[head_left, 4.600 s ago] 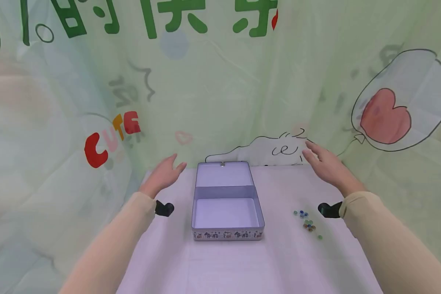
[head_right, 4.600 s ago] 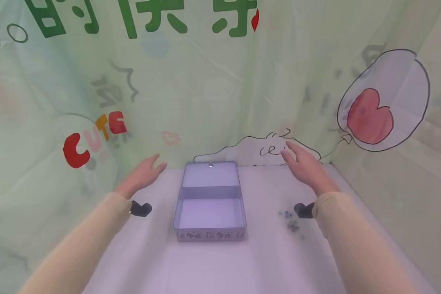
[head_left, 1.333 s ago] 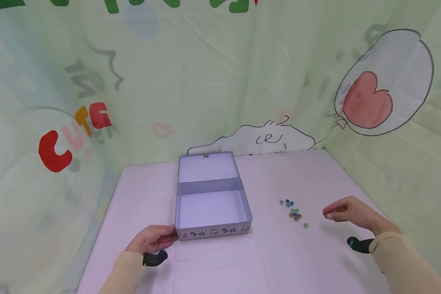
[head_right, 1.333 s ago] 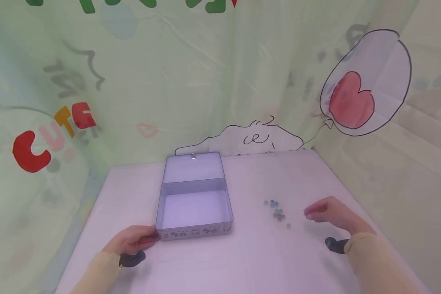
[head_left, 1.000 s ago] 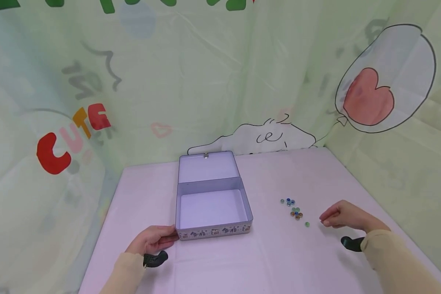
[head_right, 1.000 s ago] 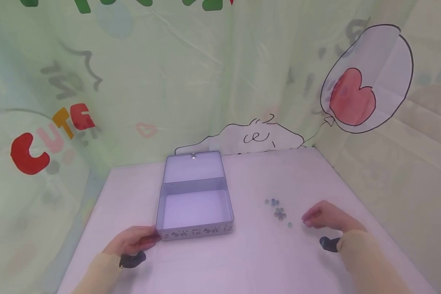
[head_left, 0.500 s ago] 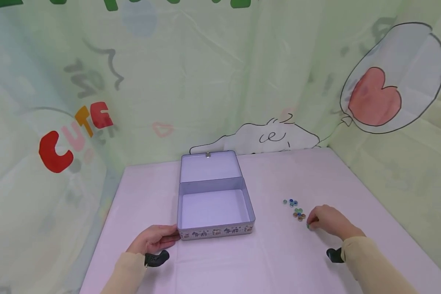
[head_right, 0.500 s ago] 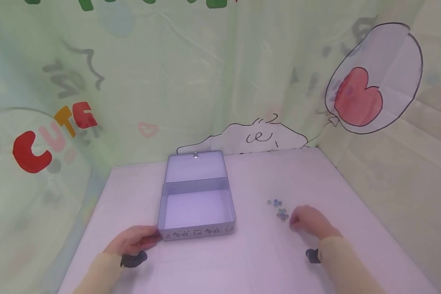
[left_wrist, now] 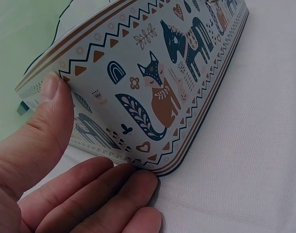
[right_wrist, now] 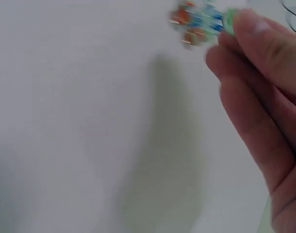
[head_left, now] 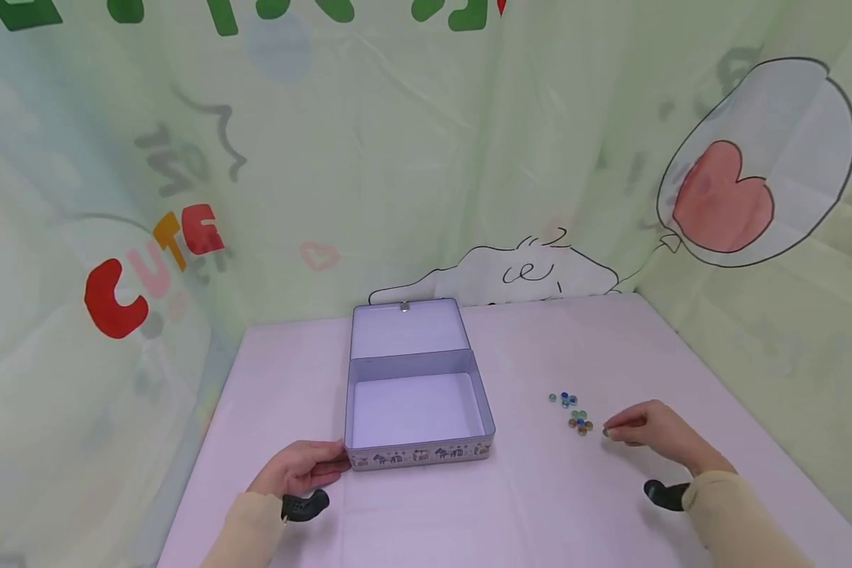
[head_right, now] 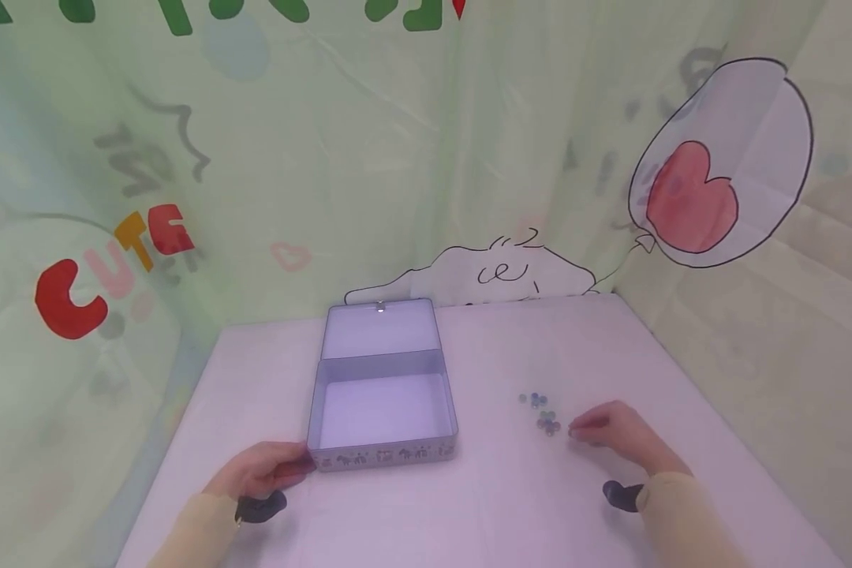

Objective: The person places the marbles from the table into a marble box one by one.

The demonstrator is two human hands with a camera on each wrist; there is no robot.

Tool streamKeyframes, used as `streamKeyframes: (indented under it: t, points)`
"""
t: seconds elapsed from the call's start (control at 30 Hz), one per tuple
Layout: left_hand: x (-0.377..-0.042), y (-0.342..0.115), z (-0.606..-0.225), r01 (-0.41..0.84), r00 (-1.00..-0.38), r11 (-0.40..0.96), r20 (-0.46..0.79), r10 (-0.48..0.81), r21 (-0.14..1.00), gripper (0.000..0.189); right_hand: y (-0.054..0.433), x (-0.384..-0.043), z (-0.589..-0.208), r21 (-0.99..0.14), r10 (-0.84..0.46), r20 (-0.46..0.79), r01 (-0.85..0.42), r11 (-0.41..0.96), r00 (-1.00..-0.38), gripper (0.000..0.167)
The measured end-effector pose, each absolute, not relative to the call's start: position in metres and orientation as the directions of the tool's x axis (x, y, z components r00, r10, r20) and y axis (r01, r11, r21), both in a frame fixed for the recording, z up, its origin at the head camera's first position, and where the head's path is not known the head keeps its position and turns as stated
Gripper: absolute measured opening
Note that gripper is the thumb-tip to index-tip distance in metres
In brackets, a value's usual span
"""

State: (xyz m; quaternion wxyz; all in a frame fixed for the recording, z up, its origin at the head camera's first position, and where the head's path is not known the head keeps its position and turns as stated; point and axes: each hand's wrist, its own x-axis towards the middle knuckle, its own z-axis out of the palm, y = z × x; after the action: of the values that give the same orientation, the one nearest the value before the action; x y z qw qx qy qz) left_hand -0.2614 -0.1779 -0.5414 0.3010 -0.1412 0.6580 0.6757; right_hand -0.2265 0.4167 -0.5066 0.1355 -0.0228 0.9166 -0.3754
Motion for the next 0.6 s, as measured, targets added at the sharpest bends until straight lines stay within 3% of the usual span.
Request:
streamKeyframes:
  t: [0.13, 0.3, 0.6]
  points:
    - [-0.262, -0.179, -0.544, -0.588, -0.785, 0.049, -0.584, 0.206, 0.807, 0.042, 0.439, -0.22, -0.501, -0.819, -0.173, -0.273, 0.134, 0.557, -0.946, 0.041]
    - [-0.262, -0.179, -0.542, -0.577, -0.788, 0.059, -0.574, 0.224, 0.815, 0.045, 0.443, -0.219, -0.492, -0.848, -0.205, -0.244, 0.105, 0.52, -0.948, 0.043]
    - [-0.261, -0.178, -0.542, -0.574, -0.785, 0.07, -0.572, 0.239, 0.816, 0.046, 0.371, -0.254, -0.463, -0.838, -0.203, -0.163, 0.026, 0.546, -0.966, 0.037]
